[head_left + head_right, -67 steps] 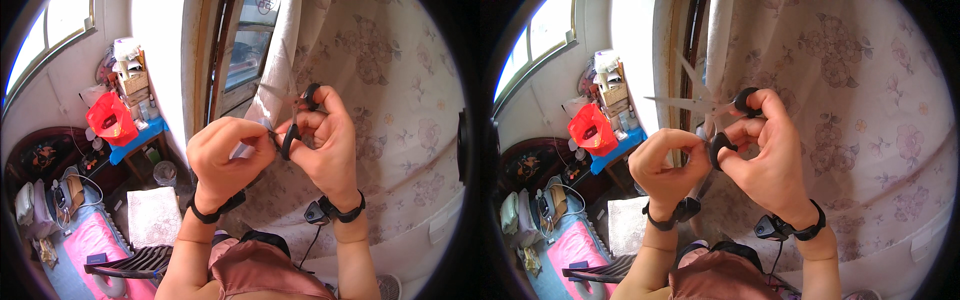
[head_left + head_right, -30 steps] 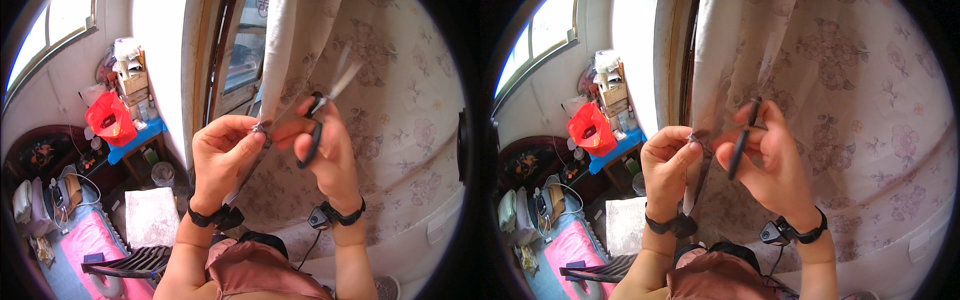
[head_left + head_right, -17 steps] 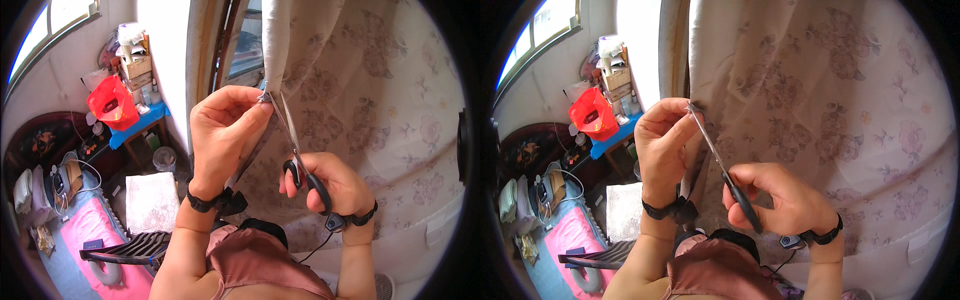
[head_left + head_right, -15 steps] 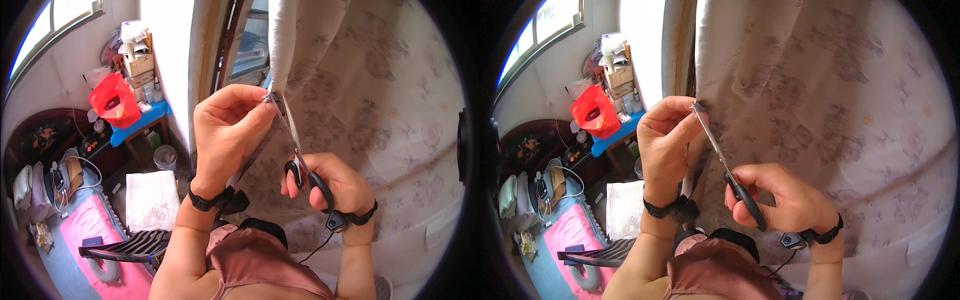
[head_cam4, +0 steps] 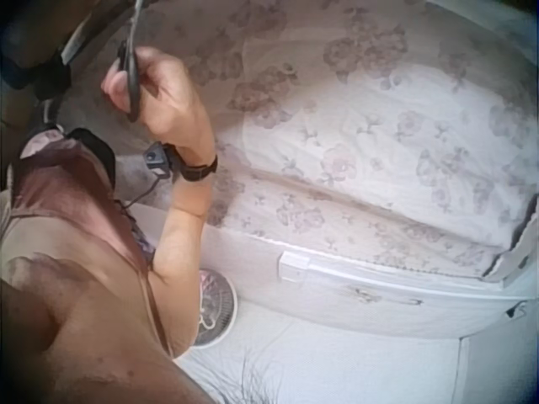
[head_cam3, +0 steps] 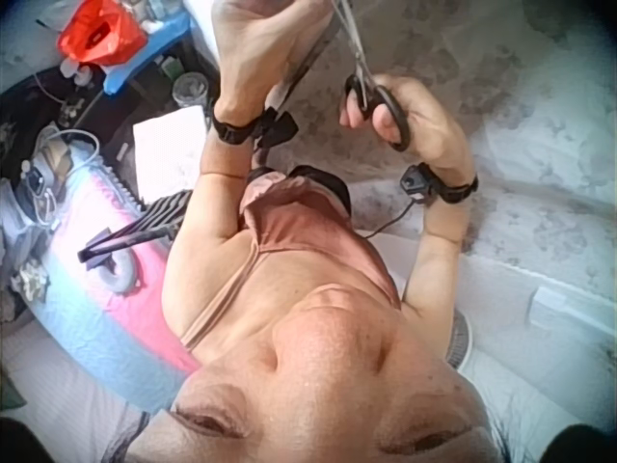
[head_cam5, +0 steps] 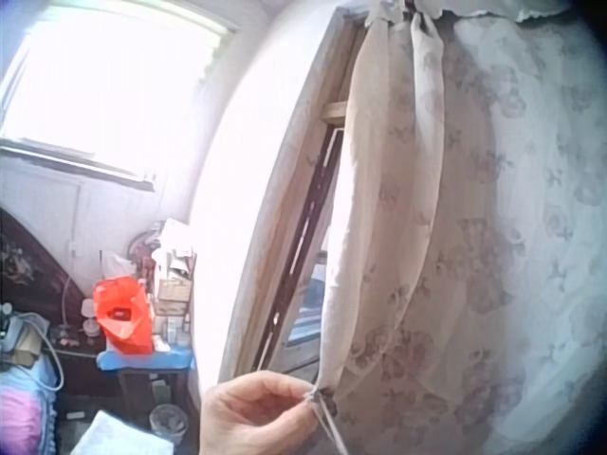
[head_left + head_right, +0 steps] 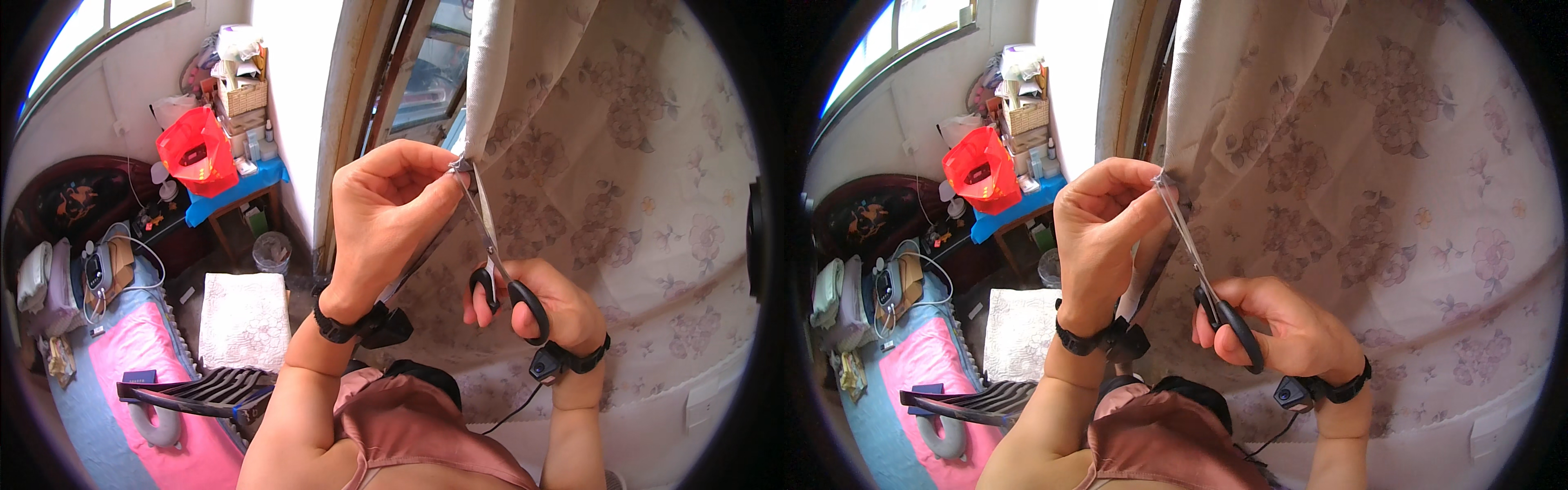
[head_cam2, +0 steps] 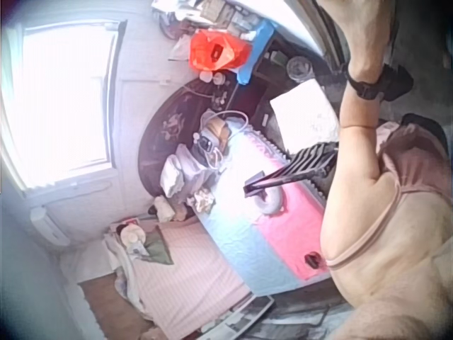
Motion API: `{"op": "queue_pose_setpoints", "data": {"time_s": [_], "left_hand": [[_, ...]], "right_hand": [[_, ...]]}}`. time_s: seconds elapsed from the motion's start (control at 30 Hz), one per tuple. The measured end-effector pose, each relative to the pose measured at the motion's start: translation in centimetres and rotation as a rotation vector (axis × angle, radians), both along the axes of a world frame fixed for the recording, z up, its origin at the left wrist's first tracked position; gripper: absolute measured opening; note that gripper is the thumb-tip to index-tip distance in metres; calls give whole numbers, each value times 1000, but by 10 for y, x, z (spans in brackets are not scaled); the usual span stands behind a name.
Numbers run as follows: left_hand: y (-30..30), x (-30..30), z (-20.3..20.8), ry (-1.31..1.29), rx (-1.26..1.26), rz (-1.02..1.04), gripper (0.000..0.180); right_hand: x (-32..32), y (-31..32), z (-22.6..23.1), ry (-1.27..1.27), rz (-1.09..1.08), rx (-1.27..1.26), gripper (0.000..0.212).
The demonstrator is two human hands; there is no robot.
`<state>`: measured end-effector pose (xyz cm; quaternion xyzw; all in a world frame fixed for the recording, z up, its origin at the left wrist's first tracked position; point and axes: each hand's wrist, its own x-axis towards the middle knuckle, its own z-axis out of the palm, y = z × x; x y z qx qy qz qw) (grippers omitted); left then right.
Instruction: The person uses scissors to trim excess fabric and loose threads from a curtain, moving the fabric by hand to reach different sections.
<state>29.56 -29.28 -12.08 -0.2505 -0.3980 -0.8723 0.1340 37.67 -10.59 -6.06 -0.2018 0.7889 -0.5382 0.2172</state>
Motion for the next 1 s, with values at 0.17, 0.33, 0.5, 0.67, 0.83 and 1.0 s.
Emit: {"op": "queue_pose_setpoints", "data": {"time_s": [0.17, 0.33, 0.5, 0.67, 0.83, 1.0], "left_hand": [[2, 0, 1, -4, 12, -4, 12], [4, 0, 1, -1, 29, -22, 10], [6, -1, 2, -9, -4, 10, 10], [9, -5, 0, -1, -2, 5, 9], [9, -4, 0, 3, -5, 13, 8], [10, -4, -1, 8, -10, 11, 8]], "right_hand": [[0, 3, 0, -22, 12, -23, 51], [-1, 7, -1, -27, 27, -12, 52], [-1, 7, 2, -29, 8, -9, 52], [-5, 9, 1, -31, 10, -11, 52], [-6, 8, 0, -21, 13, -15, 52], [-8, 9, 1, -26, 31, -14, 53]]}}
